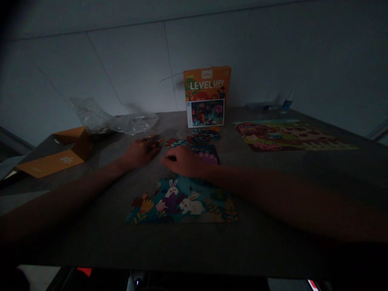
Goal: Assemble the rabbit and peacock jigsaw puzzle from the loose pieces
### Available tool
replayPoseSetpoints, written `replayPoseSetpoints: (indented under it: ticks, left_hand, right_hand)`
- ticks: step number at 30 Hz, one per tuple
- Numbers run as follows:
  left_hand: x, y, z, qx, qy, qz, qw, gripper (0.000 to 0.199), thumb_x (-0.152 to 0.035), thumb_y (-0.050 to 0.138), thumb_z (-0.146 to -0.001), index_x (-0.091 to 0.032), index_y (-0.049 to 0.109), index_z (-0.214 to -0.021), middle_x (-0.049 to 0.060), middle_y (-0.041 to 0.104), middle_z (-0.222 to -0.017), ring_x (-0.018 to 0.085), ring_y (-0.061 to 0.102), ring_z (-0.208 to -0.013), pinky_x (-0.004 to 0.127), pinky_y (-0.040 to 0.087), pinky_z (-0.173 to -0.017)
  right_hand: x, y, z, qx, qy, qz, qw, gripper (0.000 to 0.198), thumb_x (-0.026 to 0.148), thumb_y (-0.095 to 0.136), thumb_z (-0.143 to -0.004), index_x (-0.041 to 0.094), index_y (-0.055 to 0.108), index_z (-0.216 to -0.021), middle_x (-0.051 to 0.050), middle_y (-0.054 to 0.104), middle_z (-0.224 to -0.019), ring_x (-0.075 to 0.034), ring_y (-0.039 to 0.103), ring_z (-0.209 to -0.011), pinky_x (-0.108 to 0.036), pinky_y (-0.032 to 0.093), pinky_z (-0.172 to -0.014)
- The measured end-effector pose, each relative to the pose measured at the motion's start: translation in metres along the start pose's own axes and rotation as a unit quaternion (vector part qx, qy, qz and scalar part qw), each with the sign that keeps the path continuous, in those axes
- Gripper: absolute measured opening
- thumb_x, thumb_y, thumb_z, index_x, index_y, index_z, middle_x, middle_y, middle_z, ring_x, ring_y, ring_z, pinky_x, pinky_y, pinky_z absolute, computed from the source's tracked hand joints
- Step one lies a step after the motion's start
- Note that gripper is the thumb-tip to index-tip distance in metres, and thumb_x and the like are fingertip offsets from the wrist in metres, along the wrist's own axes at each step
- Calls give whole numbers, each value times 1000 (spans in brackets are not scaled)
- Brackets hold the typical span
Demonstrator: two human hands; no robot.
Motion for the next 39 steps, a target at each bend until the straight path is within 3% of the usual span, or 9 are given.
replayPoseSetpoints:
  ticks: [6, 13, 19, 24, 29, 36, 39]
  left_hand:
    - [-3, -9, -1, -16, 22, -8, 1000, 32, -42, 52, -95, -16, 69, -102, 13, 70, -109, 25, 68, -102, 32, 51, -94]
    - [1, -11, 2, 2, -48, 56, 997, 38, -39, 62, -85, -15, 66, -114, 11, 74, -106, 26, 71, -95, 31, 54, -83]
    - [2, -9, 1, -15, -76, 87, 993, 41, -29, 69, -77, -17, 65, -116, 8, 75, -113, 23, 72, -97, 30, 56, -87]
    - [-8, -9, 3, -32, -29, -23, 999, 38, -35, 62, -84, -15, 68, -116, 12, 73, -116, 30, 68, -111, 39, 52, -100]
    - [-11, -8, 4, -8, -21, -103, 994, 39, -48, 51, -92, -16, 73, -86, 13, 73, -91, 32, 67, -105, 43, 52, -99]
    - [-3, -11, 2, -38, -16, -28, 999, 32, -45, 60, -86, -15, 71, -84, 15, 74, -90, 33, 70, -95, 43, 56, -86]
    - [-1, -15, 3, -76, -19, 39, 996, 33, -43, 66, -82, -14, 67, -98, 13, 74, -92, 28, 71, -82, 37, 58, -73]
  right_hand:
    - [0, -1, 0, -5, 1, 7, 1000, 36, 23, 55, -91, 18, 45, -57, 5, 41, -53, -9, 39, -56, -27, 22, -58]
    - [1, 0, 0, 9, 14, 13, 1000, 34, 22, 55, -91, 17, 47, -58, 5, 42, -54, -9, 39, -56, -27, 21, -58]
    - [1, -1, 0, 0, 7, 9, 1000, 36, 20, 55, -89, 18, 44, -55, 5, 40, -52, -9, 38, -55, -27, 20, -57]
    - [-1, 0, 0, 2, 13, 3, 1000, 35, 20, 56, -90, 18, 45, -56, 5, 42, -53, -9, 39, -55, -27, 21, -57]
    - [0, 0, 0, 1, 10, 4, 1000, 36, 20, 57, -91, 17, 46, -56, 6, 42, -52, -8, 38, -56, -28, 22, -58]
    - [-1, -4, 2, -18, 19, -7, 1000, 38, 19, 58, -91, 17, 46, -55, 6, 42, -51, -8, 39, -55, -27, 23, -57]
    - [-3, -12, 3, -70, 31, -4, 997, 24, 17, 59, -90, 16, 59, -66, 3, 56, -61, -11, 49, -61, -25, 32, -61]
Point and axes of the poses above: each hand's wrist, its own z-axis away from the middle knuckle, its own y-axis out of the palm, x = y × z, the point moved 9 cm from there along -z, towards the middle knuckle
